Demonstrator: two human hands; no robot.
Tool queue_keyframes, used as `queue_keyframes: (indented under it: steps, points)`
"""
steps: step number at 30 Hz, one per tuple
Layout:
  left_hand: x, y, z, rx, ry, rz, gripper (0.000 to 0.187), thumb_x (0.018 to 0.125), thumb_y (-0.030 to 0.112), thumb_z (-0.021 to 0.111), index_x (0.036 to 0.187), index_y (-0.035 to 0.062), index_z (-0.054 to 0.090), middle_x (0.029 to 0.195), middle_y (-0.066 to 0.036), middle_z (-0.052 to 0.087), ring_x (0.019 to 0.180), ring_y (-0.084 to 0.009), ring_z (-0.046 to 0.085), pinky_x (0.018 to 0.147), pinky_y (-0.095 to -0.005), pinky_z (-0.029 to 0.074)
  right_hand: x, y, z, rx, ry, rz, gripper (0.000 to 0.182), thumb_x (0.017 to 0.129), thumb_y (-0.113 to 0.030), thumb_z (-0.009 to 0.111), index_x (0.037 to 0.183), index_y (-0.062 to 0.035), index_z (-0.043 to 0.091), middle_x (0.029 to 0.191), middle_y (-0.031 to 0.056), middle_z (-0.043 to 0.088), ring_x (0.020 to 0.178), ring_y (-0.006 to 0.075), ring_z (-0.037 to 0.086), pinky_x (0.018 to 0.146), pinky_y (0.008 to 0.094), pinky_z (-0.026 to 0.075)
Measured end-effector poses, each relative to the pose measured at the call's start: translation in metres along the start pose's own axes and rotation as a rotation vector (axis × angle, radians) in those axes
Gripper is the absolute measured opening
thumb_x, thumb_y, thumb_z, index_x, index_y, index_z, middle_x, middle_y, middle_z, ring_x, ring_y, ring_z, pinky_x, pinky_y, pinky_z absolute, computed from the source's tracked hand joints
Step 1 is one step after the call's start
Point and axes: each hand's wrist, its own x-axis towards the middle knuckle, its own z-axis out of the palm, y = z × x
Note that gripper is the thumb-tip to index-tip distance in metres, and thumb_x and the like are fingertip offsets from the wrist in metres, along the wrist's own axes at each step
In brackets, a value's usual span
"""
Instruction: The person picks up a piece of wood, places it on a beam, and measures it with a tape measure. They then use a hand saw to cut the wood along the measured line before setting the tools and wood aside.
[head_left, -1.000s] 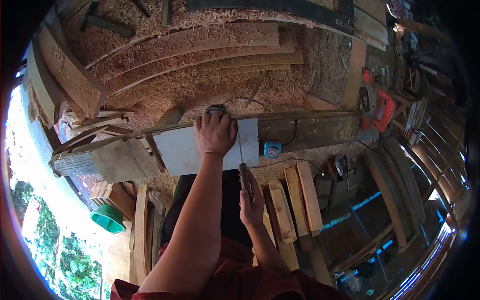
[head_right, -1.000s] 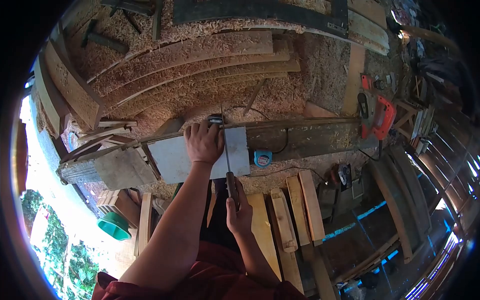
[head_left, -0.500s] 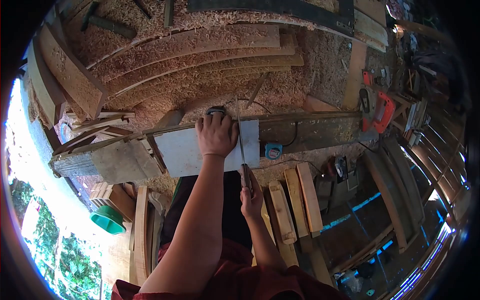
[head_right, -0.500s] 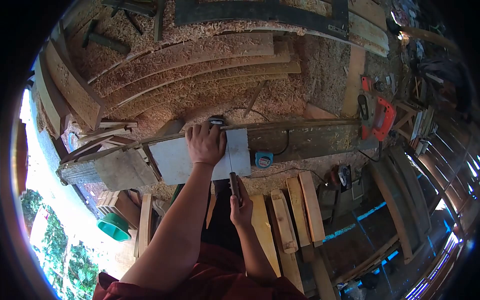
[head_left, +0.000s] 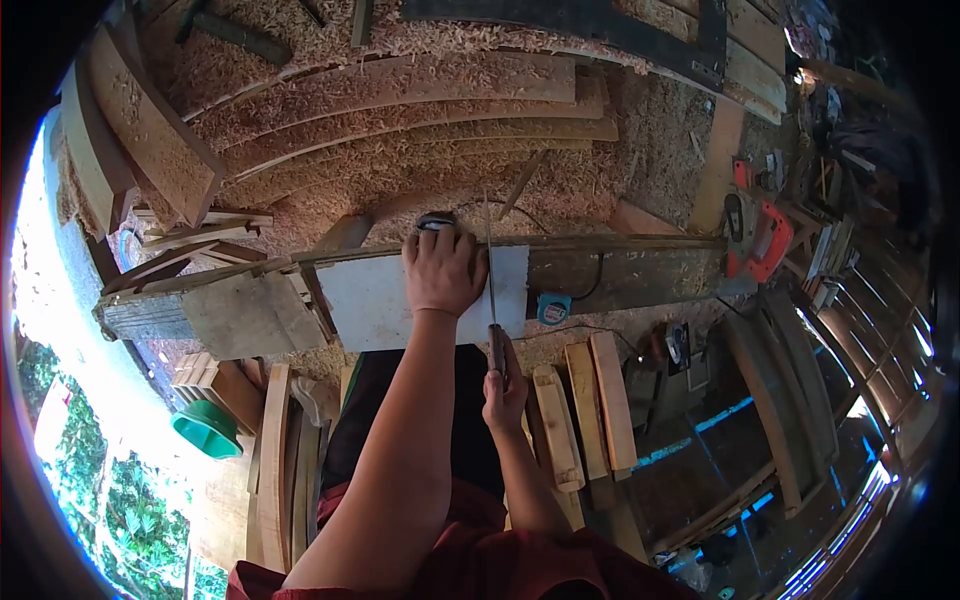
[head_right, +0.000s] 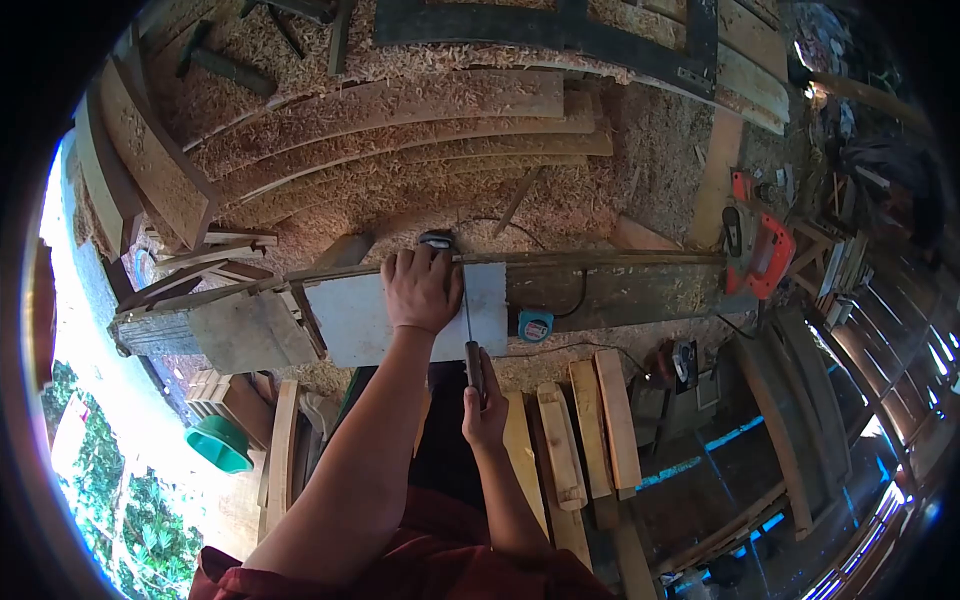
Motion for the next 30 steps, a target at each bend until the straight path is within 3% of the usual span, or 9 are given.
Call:
queue_keyframes:
  steps: [1,8,10,11,13,17,19,25,30]
  points:
    - [0.000,0.000,0.000,0.005,-0.001,0.000,0.024,0.096,0.034,0.072,0.110,0.0149,0.075,0.108,-0.007,0.065,0.106,-0.0313,0.062,0.105,-0.0534,0.044,0.003,0.005,0.001,-0.005,0.026,-0.088,0.078,0.112,-0.045,0.063,0.172,-0.0013,0.041,0.089,-0.0100,0.059,0.058,-0.0001,0.034,0.053,0.0212,0.026]
    - [0.000,0.000,0.000,-0.016,-0.005,-0.002,0.026,0.097,0.036,0.072,0.112,0.0150,0.075,0.109,-0.007,0.065,0.107,-0.0312,0.061,0.104,-0.0531,0.044,0.014,0.000,-0.001,-0.003,-0.001,-0.062,0.081,0.110,-0.048,0.064,0.173,-0.0013,0.040,0.078,-0.0101,0.051,0.057,0.0002,0.034,0.053,0.0210,0.026]
    - [0.001,0.000,0.000,-0.018,0.001,0.004,0.026,0.097,0.036,0.071,0.112,0.0148,0.075,0.109,-0.007,0.065,0.107,-0.0313,0.061,0.104,-0.0529,0.044,0.012,-0.011,-0.001,0.010,-0.034,0.149,0.075,0.113,-0.043,0.057,0.168,0.0052,0.043,0.161,0.0227,0.061,0.151,0.0271,0.057,0.121,0.0369,0.045]
    - [0.001,0.000,0.000,-0.017,0.007,0.007,0.026,0.097,0.035,0.071,0.112,0.0146,0.075,0.109,-0.007,0.065,0.107,-0.0313,0.061,0.103,-0.0527,0.044,0.014,-0.006,-0.001,0.010,-0.037,0.148,0.075,0.113,-0.043,0.057,0.168,0.0052,0.043,0.161,0.0227,0.061,0.151,0.0271,0.057,0.121,0.0369,0.045]
    - [0.000,-0.001,0.000,-0.010,-0.002,0.003,0.026,0.097,0.035,0.071,0.112,0.0144,0.075,0.109,-0.007,0.065,0.106,-0.0314,0.061,0.103,-0.0527,0.044,0.021,0.002,0.001,0.005,-0.005,-0.029,0.082,0.110,-0.048,0.063,0.173,-0.0018,0.039,0.072,-0.0103,0.041,0.058,0.0001,0.035,0.054,0.0213,0.026]
    - [-0.001,-0.001,0.001,-0.012,-0.003,0.004,0.026,0.096,0.035,0.070,0.112,0.0142,0.074,0.109,-0.007,0.065,0.106,-0.0317,0.061,0.103,-0.0526,0.044,0.024,0.000,0.001,0.001,-0.012,-0.048,0.081,0.111,-0.049,0.062,0.173,-0.0020,0.039,0.073,-0.0104,0.043,0.059,0.0001,0.036,0.054,0.0216,0.026]
    - [-0.001,-0.001,0.000,-0.007,0.005,0.006,0.026,0.096,0.035,0.071,0.111,0.0140,0.074,0.109,-0.007,0.064,0.106,-0.0318,0.061,0.103,-0.0524,0.044,0.022,-0.014,0.001,-0.057,-0.015,-0.002,0.076,0.113,-0.048,0.057,0.168,0.0028,0.045,0.156,0.0215,0.066,0.141,0.0252,0.064,0.112,0.0348,0.050]
    - [0.000,0.001,-0.001,-0.007,0.006,0.008,0.025,0.096,0.034,0.070,0.110,0.0128,0.073,0.110,-0.008,0.065,0.106,-0.0318,0.061,0.103,-0.0517,0.044,0.026,-0.030,0.003,-0.113,-0.014,-0.024,0.074,0.112,-0.048,0.057,0.169,-0.0006,0.046,0.150,0.0176,0.071,0.105,0.0141,0.071,0.089,0.0294,0.056]
    - [0.001,0.002,0.000,0.007,-0.003,0.008,0.023,0.096,0.032,0.069,0.108,0.0124,0.072,0.110,-0.008,0.065,0.106,-0.0318,0.061,0.103,-0.0513,0.043,0.027,-0.032,0.002,-0.121,-0.029,0.012,0.073,0.113,-0.046,0.057,0.169,-0.0007,0.046,0.146,0.0164,0.073,0.096,0.0127,0.070,0.084,0.0293,0.056]
